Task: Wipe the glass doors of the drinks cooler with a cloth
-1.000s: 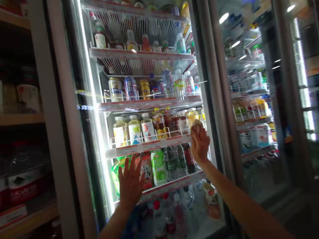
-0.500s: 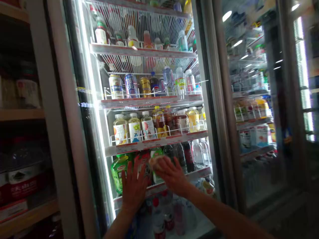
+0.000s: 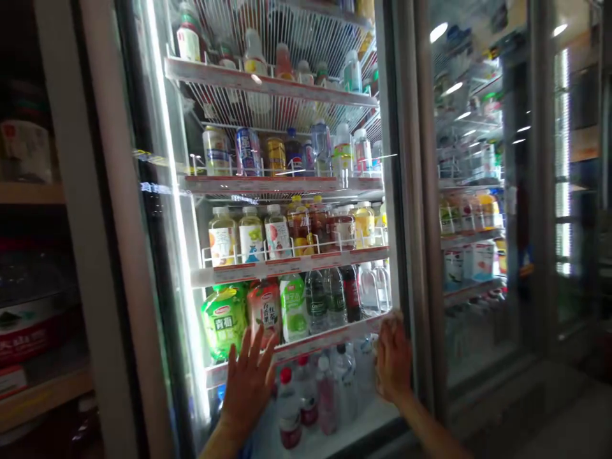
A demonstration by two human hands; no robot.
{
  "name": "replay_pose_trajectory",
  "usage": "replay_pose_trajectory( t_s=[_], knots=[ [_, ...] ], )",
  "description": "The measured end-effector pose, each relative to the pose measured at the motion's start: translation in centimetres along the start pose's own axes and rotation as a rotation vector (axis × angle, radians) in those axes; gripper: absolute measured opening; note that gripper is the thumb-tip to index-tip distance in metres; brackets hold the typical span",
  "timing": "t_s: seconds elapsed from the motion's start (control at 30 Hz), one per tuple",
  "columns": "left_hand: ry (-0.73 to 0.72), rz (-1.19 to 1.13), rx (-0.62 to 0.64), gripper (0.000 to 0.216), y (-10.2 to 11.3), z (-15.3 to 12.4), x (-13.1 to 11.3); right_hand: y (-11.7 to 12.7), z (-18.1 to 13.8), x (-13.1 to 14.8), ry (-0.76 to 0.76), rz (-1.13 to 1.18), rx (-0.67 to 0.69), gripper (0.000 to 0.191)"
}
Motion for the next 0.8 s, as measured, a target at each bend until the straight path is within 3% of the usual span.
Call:
replay_pose_trajectory(
  t_s=[0.13,0.2,0.27,0.37,0.43,0.5,0.57,0.63,0.67,0.8],
  knots=[
    [-0.006,0.027,-0.006,0.065,0.1,-0.2,-0.3,1.0,8.6,0.4,-0.006,0.053,-0.072,0.046],
    [0.007,0.025,0.002,0.065,0.0,-0.2,-0.5,1.1,11.0,1.9,-0.021,0.061,-0.136,0.046],
    [0.02,0.02,0.031,0.062,-0.1,-0.8,-0.6,0.3,9.1,5.1,0.115,0.068,-0.086,0.048],
    [-0.013,0.008,0.091,0.055,-0.3,-2.6,-0.6,-1.7,0.8,11.4,0.608,0.136,0.219,0.056],
    [-0.072,0.002,0.125,0.051,-0.1,-3.8,-0.2,-2.3,-2.3,13.9,0.787,0.154,0.369,0.06],
    [-0.115,0.022,0.145,0.052,0.3,-4.6,0.8,-2.5,-0.2,15.1,0.725,0.162,0.37,0.061],
    [-0.092,0.069,0.153,0.055,0.9,-5.0,2.4,-2.5,4.1,15.6,0.492,0.172,0.253,0.062],
    [-0.037,0.122,0.161,0.059,1.5,-5.7,4.0,-3.0,5.7,17.0,0.398,0.191,0.231,0.065],
    [-0.017,0.143,0.17,0.06,1.8,-6.2,4.6,-3.5,4.8,18.3,0.453,0.211,0.285,0.066],
    [-0.027,0.174,0.232,0.063,2.4,-10.1,5.8,-4.9,-4.7,23.5,0.997,0.33,0.625,0.059]
  ],
)
Point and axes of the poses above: each hand's wrist, its own z-axis towards the middle knuckle, its own y-axis out of the back of the hand, x = y × z, the point moved 7 cm from there along z, towards the middle knuckle, and after that the axes turned 15 degrees about z, right-handed, at the moved point
